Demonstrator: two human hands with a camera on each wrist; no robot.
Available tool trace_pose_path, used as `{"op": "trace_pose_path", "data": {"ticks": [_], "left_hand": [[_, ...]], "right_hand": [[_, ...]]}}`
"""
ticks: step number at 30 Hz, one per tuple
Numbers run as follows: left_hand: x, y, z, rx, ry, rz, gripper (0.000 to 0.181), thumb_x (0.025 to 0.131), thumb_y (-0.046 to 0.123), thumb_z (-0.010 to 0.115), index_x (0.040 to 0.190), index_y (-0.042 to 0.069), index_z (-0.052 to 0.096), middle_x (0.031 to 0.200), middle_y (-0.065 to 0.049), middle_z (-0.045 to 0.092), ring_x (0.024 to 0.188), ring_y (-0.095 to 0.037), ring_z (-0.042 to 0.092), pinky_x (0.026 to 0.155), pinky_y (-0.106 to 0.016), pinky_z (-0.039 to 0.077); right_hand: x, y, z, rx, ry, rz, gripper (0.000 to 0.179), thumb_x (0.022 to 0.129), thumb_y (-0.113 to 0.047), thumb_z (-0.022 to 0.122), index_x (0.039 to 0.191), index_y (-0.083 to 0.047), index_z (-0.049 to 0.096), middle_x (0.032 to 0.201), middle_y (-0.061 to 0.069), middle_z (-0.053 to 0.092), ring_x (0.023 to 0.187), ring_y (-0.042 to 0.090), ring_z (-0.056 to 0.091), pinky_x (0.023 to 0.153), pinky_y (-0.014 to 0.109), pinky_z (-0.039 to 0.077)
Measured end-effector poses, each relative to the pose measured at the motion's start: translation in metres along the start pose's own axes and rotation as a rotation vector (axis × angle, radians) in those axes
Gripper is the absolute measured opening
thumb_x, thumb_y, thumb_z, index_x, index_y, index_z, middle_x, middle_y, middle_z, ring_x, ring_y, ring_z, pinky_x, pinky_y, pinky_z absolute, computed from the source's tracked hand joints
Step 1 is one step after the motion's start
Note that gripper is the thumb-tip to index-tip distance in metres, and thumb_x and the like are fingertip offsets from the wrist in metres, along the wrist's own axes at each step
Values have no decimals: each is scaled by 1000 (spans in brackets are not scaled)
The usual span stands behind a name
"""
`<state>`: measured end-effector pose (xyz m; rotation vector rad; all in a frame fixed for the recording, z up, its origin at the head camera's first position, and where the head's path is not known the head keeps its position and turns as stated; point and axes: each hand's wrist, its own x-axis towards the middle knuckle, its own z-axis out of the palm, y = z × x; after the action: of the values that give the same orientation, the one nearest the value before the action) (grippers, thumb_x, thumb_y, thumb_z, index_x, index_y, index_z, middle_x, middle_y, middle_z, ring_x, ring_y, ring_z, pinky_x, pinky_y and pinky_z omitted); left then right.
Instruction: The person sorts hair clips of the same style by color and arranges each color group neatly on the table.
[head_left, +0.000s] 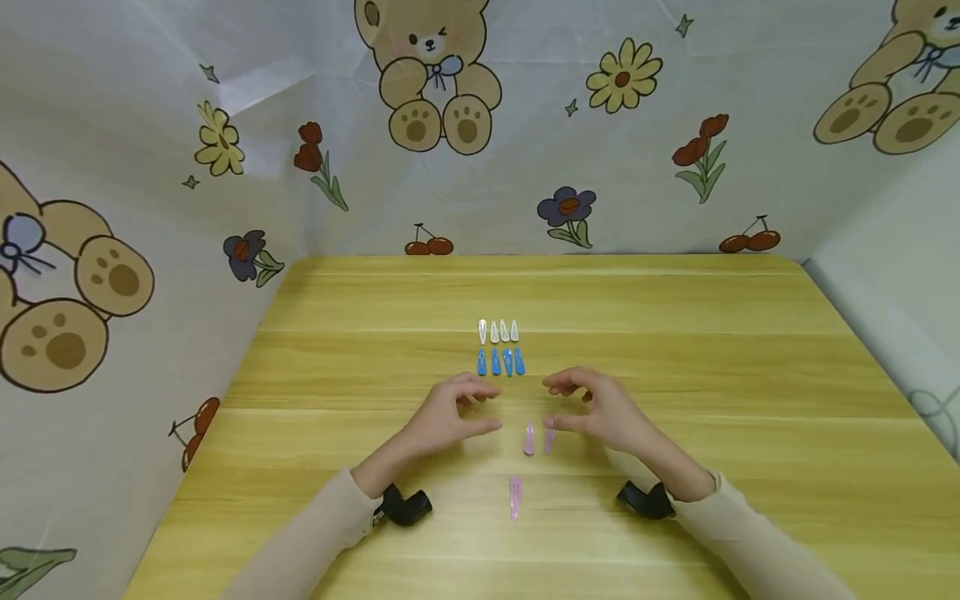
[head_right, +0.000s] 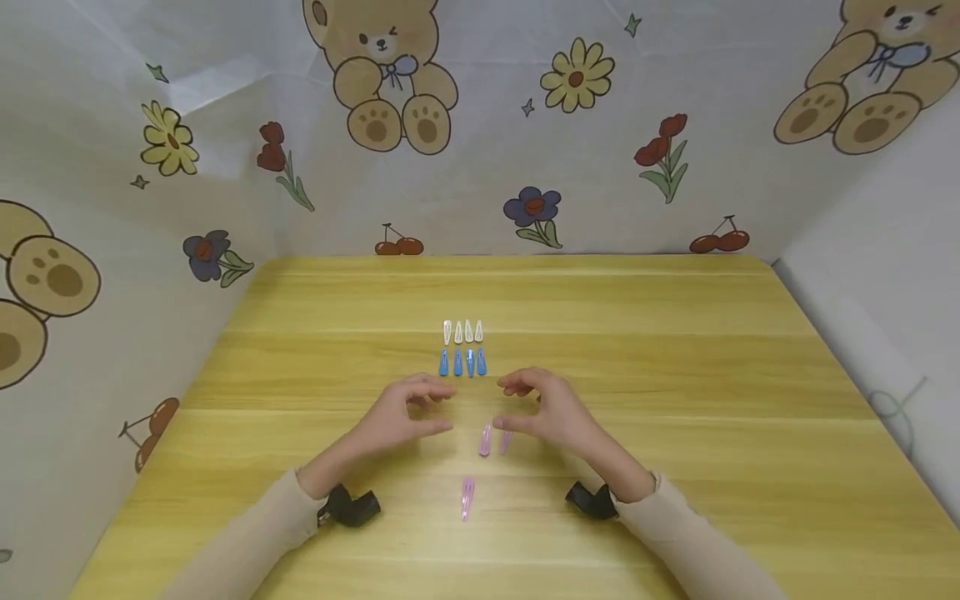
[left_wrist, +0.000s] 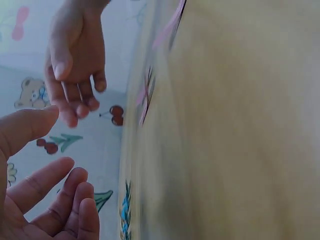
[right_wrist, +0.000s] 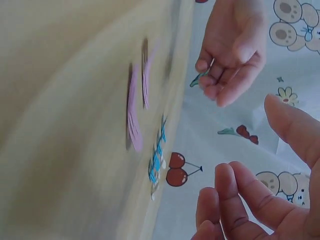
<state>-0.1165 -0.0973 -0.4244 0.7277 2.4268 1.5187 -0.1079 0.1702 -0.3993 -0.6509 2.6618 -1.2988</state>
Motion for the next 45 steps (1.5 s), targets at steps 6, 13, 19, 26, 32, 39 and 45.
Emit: {"op": "trace_pose_path", "data": {"ticks": [6, 13, 19, 26, 32, 39, 45], "left_hand": [[-33, 16, 18, -46, -92, 25, 47, 77, 20, 83, 118, 4, 68, 113, -10, 66, 101, -27, 59, 86, -35, 51], [-52, 18, 40, 2, -147, 53, 55, 72, 24, 87, 120, 9, 65, 111, -5, 61, 97, -18, 55, 85, -25, 48], [-60, 10, 55, 129, -145, 53, 58, 67, 29, 90, 117, 15, 64, 110, 7, 56, 99, -6, 48, 88, -20, 44], [-58, 5, 56, 233, -132, 92, 55, 65, 29, 91, 111, 16, 65, 110, 10, 54, 100, -2, 47, 89, -21, 43], [-57, 3, 57, 253, -116, 122, 50, 64, 27, 91, 107, 16, 67, 107, 10, 54, 98, -3, 48, 86, -19, 43], [-57, 3, 57, 245, -114, 116, 44, 66, 25, 90, 104, 16, 70, 104, 10, 53, 98, -5, 47, 85, -21, 41], [-56, 4, 57, 246, -108, 124, 42, 67, 24, 89, 104, 15, 72, 102, 9, 53, 97, -4, 47, 86, -21, 42]], "right_hand": [[-9, 2, 17, 19, 23, -6, 49, 74, -23, 86, 116, -4, 67, 105, 9, 69, 97, 26, 59, 80, 40, 46], [-12, 10, 36, 0, 43, 37, 54, 67, -26, 90, 112, -8, 67, 105, 2, 65, 100, 20, 56, 88, 36, 47], [-16, 16, 50, -121, 37, 15, 53, 65, -31, 91, 108, -12, 68, 107, -1, 65, 97, 15, 48, 85, 33, 43], [-15, 17, 53, -163, 54, 11, 52, 64, -32, 92, 107, -14, 69, 105, -2, 61, 97, 14, 45, 82, 32, 39], [-15, 16, 53, -186, 60, -10, 49, 63, -31, 92, 104, -15, 70, 102, -3, 60, 96, 14, 45, 81, 32, 37], [-15, 16, 53, -202, 72, -29, 47, 64, -28, 92, 103, -15, 70, 101, -3, 60, 94, 14, 44, 80, 32, 37], [-14, 16, 53, -199, 68, -27, 46, 64, -27, 91, 103, -16, 70, 102, -3, 61, 93, 13, 44, 80, 31, 36]]}}
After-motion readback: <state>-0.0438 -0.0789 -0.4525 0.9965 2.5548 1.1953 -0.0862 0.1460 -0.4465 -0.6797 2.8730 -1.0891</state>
